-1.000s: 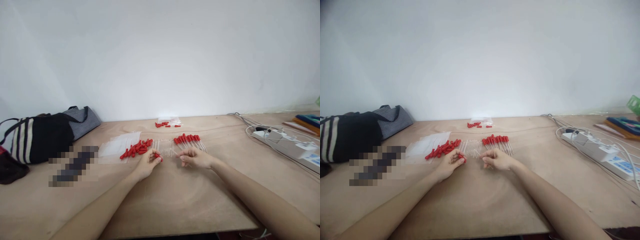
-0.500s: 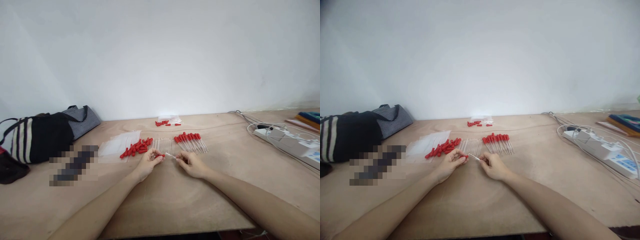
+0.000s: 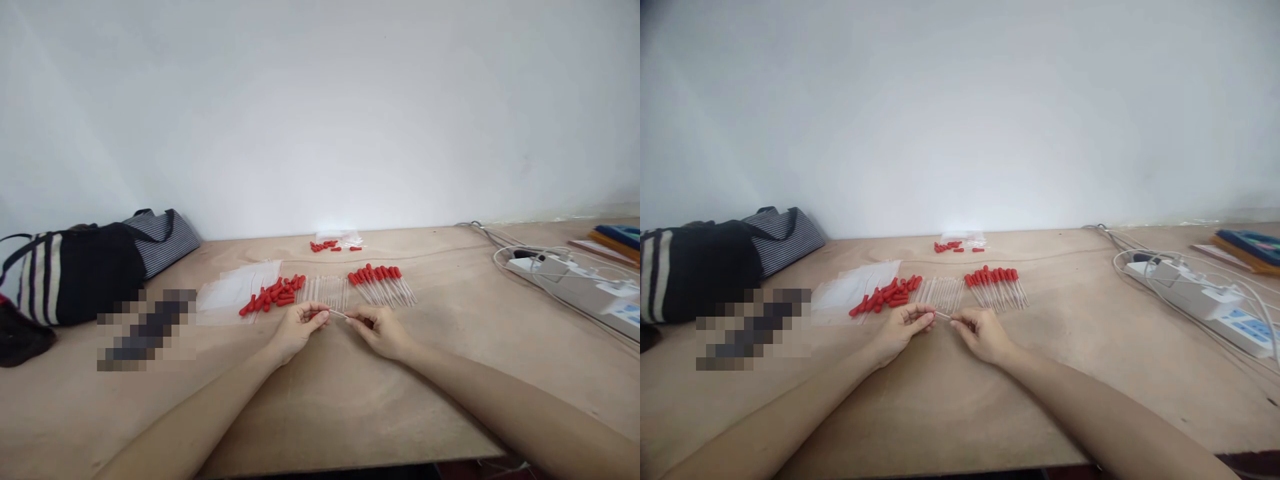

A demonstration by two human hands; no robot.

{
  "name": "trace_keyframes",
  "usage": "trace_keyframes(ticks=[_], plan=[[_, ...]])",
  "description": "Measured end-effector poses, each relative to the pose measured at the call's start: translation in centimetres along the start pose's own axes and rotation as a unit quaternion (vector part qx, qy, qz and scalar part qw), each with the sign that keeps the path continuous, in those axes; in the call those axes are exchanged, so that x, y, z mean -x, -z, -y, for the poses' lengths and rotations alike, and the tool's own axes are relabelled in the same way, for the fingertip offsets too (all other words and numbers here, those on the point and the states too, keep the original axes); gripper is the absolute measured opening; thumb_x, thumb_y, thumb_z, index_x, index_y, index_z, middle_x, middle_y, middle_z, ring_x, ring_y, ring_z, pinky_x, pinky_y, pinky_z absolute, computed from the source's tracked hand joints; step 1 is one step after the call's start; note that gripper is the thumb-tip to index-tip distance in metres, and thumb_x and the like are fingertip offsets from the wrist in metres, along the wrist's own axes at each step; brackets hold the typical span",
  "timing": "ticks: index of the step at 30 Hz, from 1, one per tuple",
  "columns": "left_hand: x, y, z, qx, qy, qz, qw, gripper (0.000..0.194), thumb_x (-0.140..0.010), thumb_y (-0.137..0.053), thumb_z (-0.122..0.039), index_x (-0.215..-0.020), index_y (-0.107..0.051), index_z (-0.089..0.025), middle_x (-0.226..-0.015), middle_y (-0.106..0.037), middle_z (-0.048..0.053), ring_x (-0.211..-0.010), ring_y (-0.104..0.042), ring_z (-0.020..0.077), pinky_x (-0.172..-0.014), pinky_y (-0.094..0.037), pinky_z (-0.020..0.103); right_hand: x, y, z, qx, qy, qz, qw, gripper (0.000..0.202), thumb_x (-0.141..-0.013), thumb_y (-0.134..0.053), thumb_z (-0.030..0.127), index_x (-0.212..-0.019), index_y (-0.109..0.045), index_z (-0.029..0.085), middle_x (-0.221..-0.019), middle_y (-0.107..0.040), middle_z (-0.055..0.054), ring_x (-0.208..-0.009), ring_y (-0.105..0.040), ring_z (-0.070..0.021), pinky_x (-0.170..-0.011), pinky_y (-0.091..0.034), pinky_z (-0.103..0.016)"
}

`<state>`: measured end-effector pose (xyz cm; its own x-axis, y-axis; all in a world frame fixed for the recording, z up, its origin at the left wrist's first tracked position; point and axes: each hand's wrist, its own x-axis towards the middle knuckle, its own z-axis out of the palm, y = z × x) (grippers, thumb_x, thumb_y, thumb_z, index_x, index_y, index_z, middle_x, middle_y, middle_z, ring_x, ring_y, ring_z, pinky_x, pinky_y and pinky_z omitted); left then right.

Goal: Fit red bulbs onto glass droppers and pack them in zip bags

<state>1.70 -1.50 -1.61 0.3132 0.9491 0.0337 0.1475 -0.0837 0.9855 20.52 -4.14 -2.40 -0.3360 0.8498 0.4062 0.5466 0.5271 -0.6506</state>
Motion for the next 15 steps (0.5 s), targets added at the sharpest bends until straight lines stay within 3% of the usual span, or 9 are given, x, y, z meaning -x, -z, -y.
trace_keyframes(ticks=[4,8,15], plan=[[0.0,0.0,0.3,0.005,-0.004,-0.002,1.000,0.030,-0.063,-0.065,-0.037,-0.082,-0.061,-0.013,-0.068,-0.062,0.002,-0.064,-0.057,0.0124,-0.064,-0.046,0.025,-0.1,0.1,-0.2,0.036,0.040,0.005,0.999,0.024,-0.082,-0.041,0.025,-0.087,-0.064,0.018,-0.072,-0.062,-0.003,-0.066,-0.053,-0.0123,-0.061,-0.038,-0.022],[0.0,-0.1,0.3,0.024,0.002,0.002,1.000,0.029,-0.060,-0.068,-0.035,-0.078,-0.061,-0.013,-0.064,-0.060,0.000,-0.059,-0.055,0.0103,-0.062,-0.045,0.024,-0.3,0.5,-0.9,0.145,0.093,0.022,0.985,0.027,-0.083,-0.039,0.021,-0.098,-0.062,0.019,-0.072,-0.061,-0.004,-0.065,-0.051,-0.0127,-0.063,-0.031,-0.025],[0.3,-0.5,0.3,-0.007,-0.008,-0.011,1.000,0.024,-0.059,-0.068,-0.030,-0.076,-0.062,-0.014,-0.066,-0.062,0.000,-0.058,-0.055,0.0106,-0.060,-0.044,0.023,-0.5,1.1,-1.2,0.256,0.144,0.012,0.956,0.038,-0.072,-0.040,0.007,-0.101,-0.060,0.023,-0.071,-0.059,-0.002,-0.059,-0.045,-0.0107,-0.064,-0.020,-0.029]])
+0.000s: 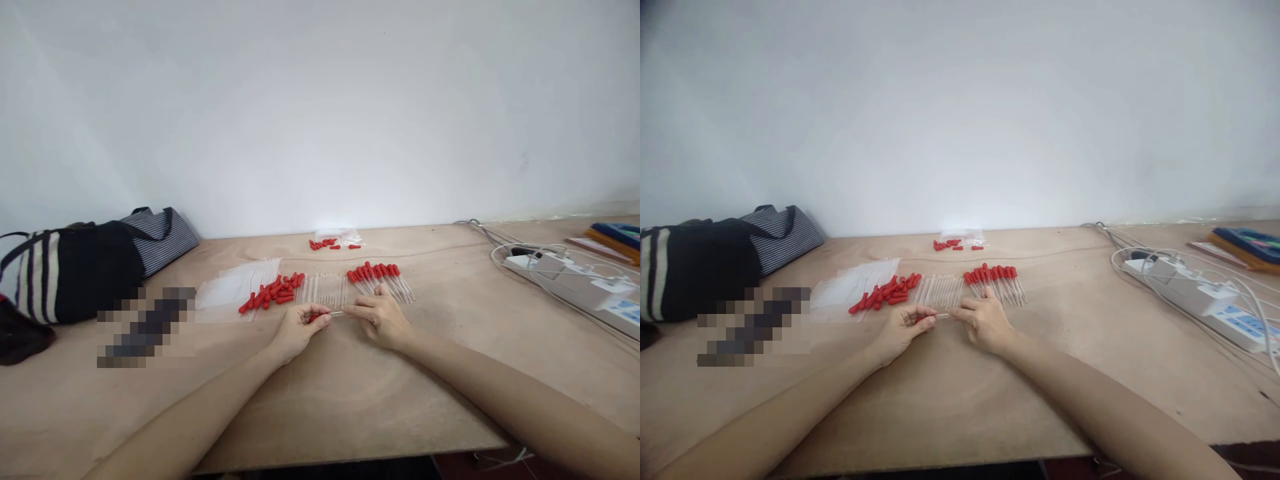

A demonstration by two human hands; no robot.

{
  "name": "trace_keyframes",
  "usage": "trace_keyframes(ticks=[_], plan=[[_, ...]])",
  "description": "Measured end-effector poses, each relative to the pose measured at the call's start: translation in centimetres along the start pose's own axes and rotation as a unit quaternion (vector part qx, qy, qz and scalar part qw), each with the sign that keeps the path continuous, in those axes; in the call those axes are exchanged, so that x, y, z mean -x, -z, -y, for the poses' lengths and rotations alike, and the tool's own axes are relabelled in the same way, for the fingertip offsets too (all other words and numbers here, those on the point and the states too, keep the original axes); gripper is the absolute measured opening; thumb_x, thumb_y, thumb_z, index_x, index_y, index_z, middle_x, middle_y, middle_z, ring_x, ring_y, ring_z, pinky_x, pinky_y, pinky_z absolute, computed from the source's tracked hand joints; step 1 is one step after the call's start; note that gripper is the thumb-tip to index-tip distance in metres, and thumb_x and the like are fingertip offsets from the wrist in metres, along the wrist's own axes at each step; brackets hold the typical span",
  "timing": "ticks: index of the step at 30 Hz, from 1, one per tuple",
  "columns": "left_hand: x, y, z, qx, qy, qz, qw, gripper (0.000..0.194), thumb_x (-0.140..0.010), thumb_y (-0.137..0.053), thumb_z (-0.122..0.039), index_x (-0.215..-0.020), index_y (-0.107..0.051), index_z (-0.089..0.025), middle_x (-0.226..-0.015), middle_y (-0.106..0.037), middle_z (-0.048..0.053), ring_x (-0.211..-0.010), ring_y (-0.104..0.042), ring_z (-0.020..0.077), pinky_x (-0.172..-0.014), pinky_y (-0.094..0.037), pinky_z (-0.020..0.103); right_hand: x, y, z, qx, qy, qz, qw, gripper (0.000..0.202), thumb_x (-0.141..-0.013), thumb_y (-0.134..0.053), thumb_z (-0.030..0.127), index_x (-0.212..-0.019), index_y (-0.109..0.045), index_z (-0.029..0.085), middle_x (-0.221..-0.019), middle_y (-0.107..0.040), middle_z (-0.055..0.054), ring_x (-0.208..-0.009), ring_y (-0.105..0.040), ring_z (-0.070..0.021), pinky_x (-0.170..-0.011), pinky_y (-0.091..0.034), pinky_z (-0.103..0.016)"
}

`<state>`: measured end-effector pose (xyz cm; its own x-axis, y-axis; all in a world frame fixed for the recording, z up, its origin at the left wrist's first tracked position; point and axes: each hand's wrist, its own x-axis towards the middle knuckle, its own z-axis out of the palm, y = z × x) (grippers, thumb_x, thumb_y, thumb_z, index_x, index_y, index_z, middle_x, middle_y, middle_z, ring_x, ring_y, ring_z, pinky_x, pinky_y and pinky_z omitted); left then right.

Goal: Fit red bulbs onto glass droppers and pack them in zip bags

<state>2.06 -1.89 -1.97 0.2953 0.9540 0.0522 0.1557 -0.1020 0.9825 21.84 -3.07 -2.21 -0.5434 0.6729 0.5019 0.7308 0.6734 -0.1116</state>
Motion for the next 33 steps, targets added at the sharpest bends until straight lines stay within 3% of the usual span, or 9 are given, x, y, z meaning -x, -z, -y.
trace_keyframes(ticks=[7,12,15,19,21,24,28,33], plan=[[-0.2,0.1,1.3,-0.071,-0.068,-0.003,0.995,0.022,-0.067,-0.062,-0.028,-0.084,-0.064,-0.015,-0.077,-0.067,0.003,-0.065,-0.059,0.0145,-0.062,-0.047,0.025,-0.2,0.2,0.6,-0.039,-0.040,-0.004,0.998,0.025,-0.078,-0.041,0.015,-0.088,-0.063,0.020,-0.068,-0.059,-0.002,-0.060,-0.046,-0.0110,-0.064,-0.019,-0.028],[0.1,0.0,1.4,-0.174,-0.174,-0.014,0.969,0.018,-0.072,-0.058,-0.028,-0.085,-0.065,-0.017,-0.080,-0.068,0.003,-0.072,-0.062,0.0161,-0.065,-0.049,0.026,-0.5,0.1,0.9,-0.149,-0.106,0.031,0.983,0.023,-0.083,-0.040,0.024,-0.078,-0.061,0.018,-0.068,-0.061,0.000,-0.058,-0.047,-0.0096,-0.068,-0.022,-0.027],[0.0,0.3,0.8,-0.283,-0.266,-0.010,0.921,0.018,-0.075,-0.056,-0.027,-0.089,-0.063,-0.019,-0.079,-0.068,0.002,-0.069,-0.061,0.0144,-0.065,-0.048,0.026,-0.6,0.0,0.8,-0.184,-0.124,0.060,0.973,0.025,-0.084,-0.040,0.027,-0.071,-0.059,0.017,-0.058,-0.057,0.003,-0.052,-0.044,-0.0083,-0.069,-0.025,-0.027],[-0.5,1.0,-0.1,-0.408,-0.393,-0.021,0.824,0.019,-0.077,-0.055,-0.029,-0.094,-0.061,-0.023,-0.081,-0.067,0.001,-0.078,-0.059,0.0152,-0.085,-0.038,0.037,-0.6,0.0,0.6,-0.178,-0.123,0.055,0.975,0.024,-0.085,-0.039,0.027,-0.074,-0.058,0.018,-0.059,-0.058,0.003,-0.052,-0.045,-0.0084,-0.068,-0.025,-0.026],[-0.6,1.2,-0.2,-0.449,-0.427,-0.044,0.784,0.015,-0.078,-0.055,-0.030,-0.090,-0.062,-0.025,-0.078,-0.067,-0.001,-0.079,-0.058,0.0152,-0.091,-0.029,0.042,-0.4,0.0,0.4,-0.160,-0.113,0.050,0.979,0.024,-0.085,-0.038,0.027,-0.077,-0.059,0.018,-0.062,-0.060,0.002,-0.053,-0.046,-0.0088,-0.068,-0.025,-0.027],[-0.5,1.2,-0.2,-0.480,-0.446,-0.080,0.751,0.012,-0.078,-0.055,-0.029,-0.086,-0.063,-0.026,-0.070,-0.066,-0.003,-0.073,-0.057,0.0144,-0.091,-0.024,0.044,0.0,0.0,0.1,-0.131,-0.071,0.035,0.988,0.022,-0.086,-0.038,0.027,-0.083,-0.058,0.019,-0.073,-0.064,0.000,-0.058,-0.049,-0.0098,-0.069,-0.023,-0.028],[-0.3,0.8,-0.1,-0.495,-0.451,-0.083,0.738,0.010,-0.079,-0.054,-0.026,-0.085,-0.062,-0.025,-0.070,-0.067,-0.004,-0.073,-0.056,0.0149,-0.089,-0.021,0.044,0.3,-0.2,0.1,-0.053,0.000,-0.003,0.999,0.020,-0.085,-0.039,0.024,-0.085,-0.058,0.017,-0.075,-0.064,-0.002,-0.061,-0.049,-0.0106,-0.067,-0.020,-0.029],[-0.1,0.5,-0.2,-0.488,-0.429,-0.062,0.757,0.011,-0.081,-0.050,-0.023,-0.081,-0.061,-0.022,-0.070,-0.066,-0.003,-0.072,-0.055,0.0147,-0.083,-0.022,0.041,0.1,-0.9,0.7,0.001,0.014,-0.041,0.999,0.020,-0.082,-0.038,0.017,-0.079,-0.058,0.015,-0.065,-0.060,-0.001,-0.055,-0.044,-0.0098,-0.063,-0.019,-0.028]])
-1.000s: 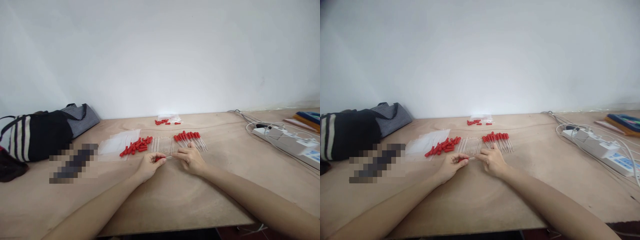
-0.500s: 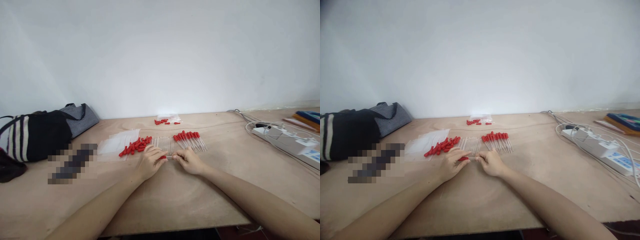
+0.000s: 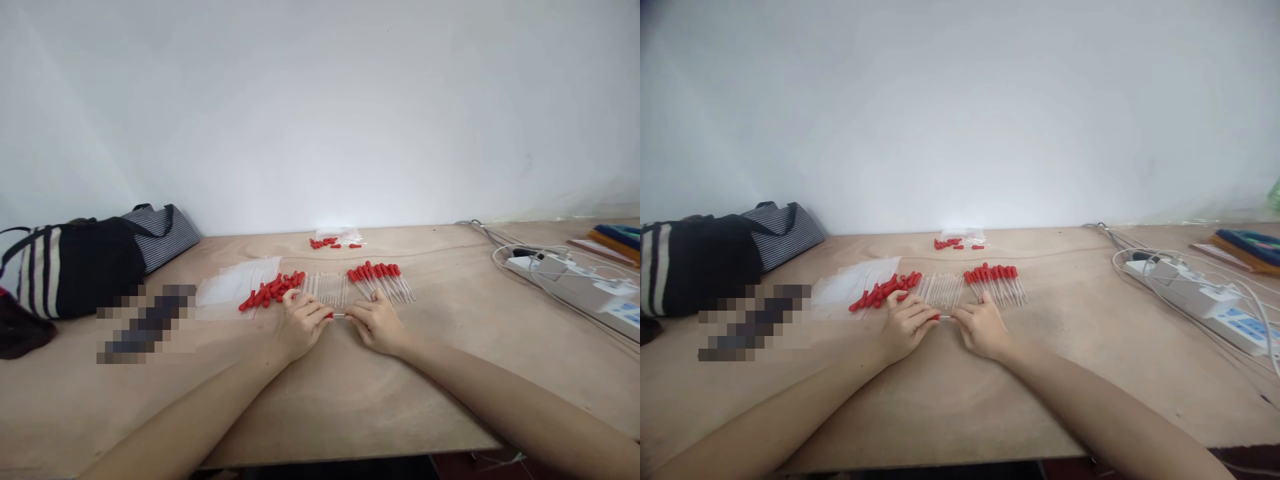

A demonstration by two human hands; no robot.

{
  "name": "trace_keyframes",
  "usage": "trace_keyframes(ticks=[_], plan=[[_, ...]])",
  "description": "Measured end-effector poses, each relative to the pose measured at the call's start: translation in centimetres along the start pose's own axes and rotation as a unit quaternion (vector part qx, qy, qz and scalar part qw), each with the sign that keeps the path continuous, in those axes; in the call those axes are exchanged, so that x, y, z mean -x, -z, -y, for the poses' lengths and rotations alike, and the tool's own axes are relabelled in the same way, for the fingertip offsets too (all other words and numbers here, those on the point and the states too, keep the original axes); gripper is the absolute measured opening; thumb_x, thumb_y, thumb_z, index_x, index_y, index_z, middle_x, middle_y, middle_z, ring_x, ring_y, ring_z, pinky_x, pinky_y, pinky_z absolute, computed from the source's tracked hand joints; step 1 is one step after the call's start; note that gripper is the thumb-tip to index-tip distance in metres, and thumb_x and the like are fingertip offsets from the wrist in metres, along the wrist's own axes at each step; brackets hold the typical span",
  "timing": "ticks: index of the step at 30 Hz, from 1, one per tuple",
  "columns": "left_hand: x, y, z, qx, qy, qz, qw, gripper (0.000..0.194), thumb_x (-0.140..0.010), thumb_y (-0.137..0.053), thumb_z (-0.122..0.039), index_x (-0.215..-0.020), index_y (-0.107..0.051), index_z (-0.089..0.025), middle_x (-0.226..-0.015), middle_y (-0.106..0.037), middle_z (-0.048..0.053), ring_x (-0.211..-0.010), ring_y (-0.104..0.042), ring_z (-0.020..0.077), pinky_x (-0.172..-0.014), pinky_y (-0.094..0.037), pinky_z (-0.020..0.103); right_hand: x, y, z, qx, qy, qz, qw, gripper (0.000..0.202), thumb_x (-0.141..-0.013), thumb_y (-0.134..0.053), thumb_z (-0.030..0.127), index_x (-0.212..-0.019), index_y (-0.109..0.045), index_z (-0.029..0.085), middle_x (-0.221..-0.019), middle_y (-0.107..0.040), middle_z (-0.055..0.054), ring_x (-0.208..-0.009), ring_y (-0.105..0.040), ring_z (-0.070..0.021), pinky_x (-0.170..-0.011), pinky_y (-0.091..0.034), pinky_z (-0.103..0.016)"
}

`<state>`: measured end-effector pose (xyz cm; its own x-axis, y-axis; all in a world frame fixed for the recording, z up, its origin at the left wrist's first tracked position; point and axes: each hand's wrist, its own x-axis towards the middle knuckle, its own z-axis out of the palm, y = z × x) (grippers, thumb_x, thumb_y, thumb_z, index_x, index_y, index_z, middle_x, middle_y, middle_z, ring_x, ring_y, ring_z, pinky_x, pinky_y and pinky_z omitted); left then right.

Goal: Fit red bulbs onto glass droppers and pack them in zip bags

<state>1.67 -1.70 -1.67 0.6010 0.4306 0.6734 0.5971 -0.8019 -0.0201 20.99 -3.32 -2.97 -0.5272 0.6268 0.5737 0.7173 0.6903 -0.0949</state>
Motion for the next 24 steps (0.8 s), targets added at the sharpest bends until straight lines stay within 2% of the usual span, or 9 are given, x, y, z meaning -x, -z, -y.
trace_keyframes(ticks=[6,12,16,19,24], plan=[[0.1,0.2,-0.3,0.036,0.016,0.029,0.999,0.012,-0.081,-0.050,-0.025,-0.076,-0.059,-0.020,-0.069,-0.065,-0.003,-0.073,-0.053,0.0145,-0.082,-0.022,0.039,-0.2,-0.1,0.2,-0.041,-0.018,0.023,0.999,0.019,-0.081,-0.040,0.017,-0.075,-0.057,0.016,-0.065,-0.060,0.000,-0.056,-0.045,-0.0093,-0.064,-0.018,-0.028],[0.1,0.1,-0.2,0.049,0.017,0.049,0.997,0.011,-0.081,-0.050,-0.024,-0.077,-0.060,-0.021,-0.071,-0.066,-0.003,-0.076,-0.053,0.0150,-0.083,-0.020,0.039,-0.5,0.0,0.3,-0.110,-0.076,0.070,0.989,0.022,-0.083,-0.039,0.021,-0.071,-0.057,0.017,-0.062,-0.061,0.001,-0.056,-0.047,-0.0092,-0.065,-0.019,-0.027],[0.0,0.2,0.0,0.049,0.046,0.055,0.996,0.010,-0.079,-0.052,-0.028,-0.078,-0.060,-0.022,-0.073,-0.066,-0.002,-0.077,-0.053,0.0156,-0.084,-0.020,0.040,-0.7,0.3,0.4,-0.125,-0.100,0.080,0.984,0.025,-0.085,-0.038,0.024,-0.072,-0.058,0.018,-0.062,-0.062,0.002,-0.054,-0.047,-0.0083,-0.065,-0.020,-0.027],[0.1,0.4,0.3,0.044,0.065,0.049,0.996,0.011,-0.076,-0.057,-0.032,-0.081,-0.061,-0.023,-0.075,-0.066,-0.002,-0.079,-0.053,0.0162,-0.085,-0.019,0.040,-0.6,0.6,0.2,-0.092,-0.067,0.049,0.992,0.022,-0.086,-0.039,0.027,-0.081,-0.059,0.020,-0.068,-0.063,0.002,-0.059,-0.049,-0.0088,-0.067,-0.020,-0.028],[0.2,0.6,0.2,0.029,0.064,0.028,0.997,0.007,-0.076,-0.059,-0.030,-0.079,-0.063,-0.026,-0.072,-0.066,-0.004,-0.079,-0.053,0.0157,-0.085,-0.018,0.040,-0.3,0.8,-0.3,0.030,0.021,-0.025,0.999,0.020,-0.084,-0.044,0.027,-0.082,-0.062,0.021,-0.066,-0.062,0.000,-0.070,-0.049,-0.0122,-0.079,-0.016,-0.035]])
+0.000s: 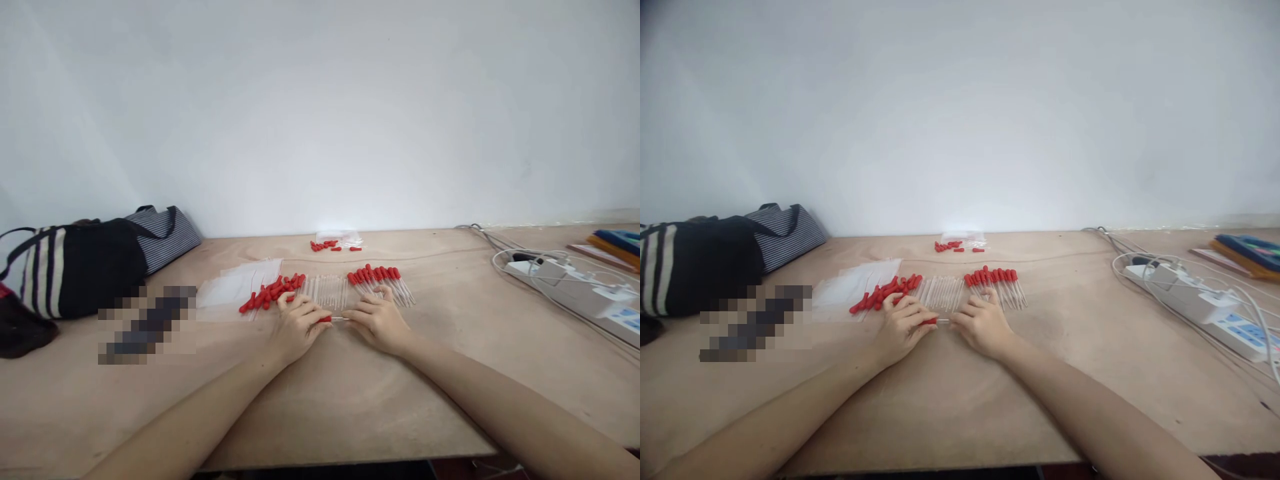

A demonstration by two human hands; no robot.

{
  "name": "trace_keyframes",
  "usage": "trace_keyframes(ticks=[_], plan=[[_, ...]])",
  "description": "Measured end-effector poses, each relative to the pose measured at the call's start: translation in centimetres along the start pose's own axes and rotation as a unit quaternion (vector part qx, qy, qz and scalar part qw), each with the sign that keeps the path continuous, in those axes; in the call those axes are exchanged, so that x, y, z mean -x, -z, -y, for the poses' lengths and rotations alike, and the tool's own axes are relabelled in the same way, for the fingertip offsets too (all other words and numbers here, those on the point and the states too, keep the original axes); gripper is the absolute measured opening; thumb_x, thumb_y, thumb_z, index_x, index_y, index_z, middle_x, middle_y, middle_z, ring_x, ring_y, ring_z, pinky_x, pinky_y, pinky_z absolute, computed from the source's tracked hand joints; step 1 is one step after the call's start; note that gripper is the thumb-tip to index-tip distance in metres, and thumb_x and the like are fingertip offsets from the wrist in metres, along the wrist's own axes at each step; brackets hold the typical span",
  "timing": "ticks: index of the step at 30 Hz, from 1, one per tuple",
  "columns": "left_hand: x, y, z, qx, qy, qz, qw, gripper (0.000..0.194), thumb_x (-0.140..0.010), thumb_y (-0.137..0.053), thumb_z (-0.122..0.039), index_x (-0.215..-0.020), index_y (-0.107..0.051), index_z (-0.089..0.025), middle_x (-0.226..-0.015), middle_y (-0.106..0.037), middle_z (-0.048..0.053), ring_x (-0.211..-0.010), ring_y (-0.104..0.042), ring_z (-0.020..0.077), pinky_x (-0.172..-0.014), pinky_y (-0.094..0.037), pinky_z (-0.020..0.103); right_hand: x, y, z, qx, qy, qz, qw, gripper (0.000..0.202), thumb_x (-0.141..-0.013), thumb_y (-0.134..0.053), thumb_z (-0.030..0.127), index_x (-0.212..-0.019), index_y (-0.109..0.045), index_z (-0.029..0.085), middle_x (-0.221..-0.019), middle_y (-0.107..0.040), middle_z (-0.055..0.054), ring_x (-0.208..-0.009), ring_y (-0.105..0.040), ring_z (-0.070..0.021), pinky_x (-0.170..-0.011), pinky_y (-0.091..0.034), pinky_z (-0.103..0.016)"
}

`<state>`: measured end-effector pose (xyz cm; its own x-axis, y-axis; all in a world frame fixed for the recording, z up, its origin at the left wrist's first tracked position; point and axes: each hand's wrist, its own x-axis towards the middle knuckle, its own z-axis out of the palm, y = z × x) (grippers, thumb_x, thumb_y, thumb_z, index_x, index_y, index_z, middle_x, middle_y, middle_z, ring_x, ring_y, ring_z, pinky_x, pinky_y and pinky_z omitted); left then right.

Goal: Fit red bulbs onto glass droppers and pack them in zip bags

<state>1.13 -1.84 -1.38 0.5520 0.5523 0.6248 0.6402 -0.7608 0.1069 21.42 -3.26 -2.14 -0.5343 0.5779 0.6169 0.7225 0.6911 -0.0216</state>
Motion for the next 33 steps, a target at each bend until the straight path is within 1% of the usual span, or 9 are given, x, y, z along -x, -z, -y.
trace_keyframes(ticks=[4,7,10,12,15,18,22,25,33], plan=[[0.1,-0.2,-0.2,-0.016,0.004,-0.006,1.000,0.010,-0.076,-0.058,-0.031,-0.084,-0.064,-0.028,-0.073,-0.066,-0.003,-0.080,-0.053,0.0161,-0.085,-0.019,0.041,0.3,-0.2,0.4,0.059,0.021,-0.023,0.998,0.021,-0.084,-0.041,0.019,-0.088,-0.061,0.023,-0.067,-0.061,0.000,-0.073,-0.047,-0.0122,-0.082,-0.013,-0.037],[0.1,-0.3,0.2,-0.043,0.016,0.012,0.999,0.022,-0.074,-0.059,-0.037,-0.095,-0.061,-0.029,-0.087,-0.064,0.000,-0.087,-0.052,0.0192,-0.086,-0.019,0.043,0.3,-0.5,0.6,0.087,-0.004,-0.009,0.996,0.020,-0.082,-0.042,0.018,-0.083,-0.062,0.022,-0.074,-0.061,-0.002,-0.075,-0.045,-0.0137,-0.079,-0.015,-0.036],[0.0,0.1,1.3,-0.088,0.071,0.029,0.993,0.046,-0.069,-0.061,-0.042,-0.111,-0.052,-0.027,-0.104,-0.057,0.006,-0.098,-0.046,0.0246,-0.087,-0.020,0.045,-0.1,-0.8,0.3,0.097,-0.113,0.003,0.989,0.019,-0.081,-0.043,0.022,-0.076,-0.062,0.020,-0.075,-0.060,-0.004,-0.077,-0.045,-0.0161,-0.073,-0.018,-0.034],[-0.2,0.7,2.3,-0.115,0.123,0.039,0.985,0.053,-0.068,-0.061,-0.043,-0.116,-0.048,-0.024,-0.109,-0.054,0.009,-0.102,-0.043,0.0270,-0.086,-0.021,0.046,-0.9,-1.1,-0.1,0.091,-0.209,0.016,0.973,0.022,-0.080,-0.042,0.025,-0.073,-0.062,0.019,-0.074,-0.061,-0.005,-0.077,-0.046,-0.0177,-0.070,-0.018,-0.034],[-0.3,1.6,3.7,-0.137,0.197,0.068,0.968,0.049,-0.067,-0.060,-0.042,-0.111,-0.051,-0.023,-0.111,-0.052,0.009,-0.104,-0.040,0.0294,-0.083,-0.024,0.046,-2.5,-1.6,-0.6,0.077,-0.319,0.055,0.943,0.024,-0.079,-0.041,0.025,-0.071,-0.062,0.019,-0.073,-0.063,-0.007,-0.076,-0.049,-0.0191,-0.069,-0.019,-0.034],[-0.1,2.2,4.7,-0.143,0.237,0.097,0.956,0.042,-0.066,-0.061,-0.042,-0.103,-0.056,-0.023,-0.108,-0.053,0.008,-0.101,-0.042,0.0294,-0.078,-0.028,0.044,-4.0,-2.4,-0.8,0.085,-0.369,0.086,0.922,0.022,-0.077,-0.040,0.023,-0.076,-0.061,0.017,-0.073,-0.064,-0.008,-0.076,-0.052,-0.0205,-0.070,-0.019,-0.035],[0.1,2.5,5.3,-0.140,0.241,0.109,0.954,0.037,-0.066,-0.060,-0.044,-0.097,-0.059,-0.024,-0.102,-0.055,0.007,-0.097,-0.044,0.0277,-0.075,-0.029,0.041,-5.2,-3.2,-0.9,0.109,-0.406,0.098,0.902,0.022,-0.075,-0.042,0.022,-0.088,-0.056,0.013,-0.075,-0.064,-0.011,-0.077,-0.055,-0.0221,-0.072,-0.018,-0.036],[0.1,2.6,5.5,-0.138,0.235,0.109,0.956,0.035,-0.066,-0.060,-0.046,-0.093,-0.061,-0.024,-0.097,-0.056,0.007,-0.096,-0.044,0.0271,-0.075,-0.028,0.040,-5.6,-3.5,-1.2,0.115,-0.415,0.104,0.897,0.021,-0.076,-0.041,0.023,-0.088,-0.055,0.014,-0.075,-0.064,-0.011,-0.075,-0.056,-0.0220,-0.073,-0.018,-0.037],[-0.1,3.0,5.4,-0.154,0.229,0.104,0.956,0.015,-0.068,-0.061,-0.035,-0.078,-0.065,-0.024,-0.091,-0.057,0.006,-0.092,-0.044,0.0256,-0.074,-0.027,0.039,-5.5,-3.4,-0.9,0.124,-0.368,0.087,0.917,0.025,-0.079,-0.038,0.023,-0.081,-0.061,0.017,-0.090,-0.063,-0.012,-0.083,-0.054,-0.0232,-0.074,-0.019,-0.039]])
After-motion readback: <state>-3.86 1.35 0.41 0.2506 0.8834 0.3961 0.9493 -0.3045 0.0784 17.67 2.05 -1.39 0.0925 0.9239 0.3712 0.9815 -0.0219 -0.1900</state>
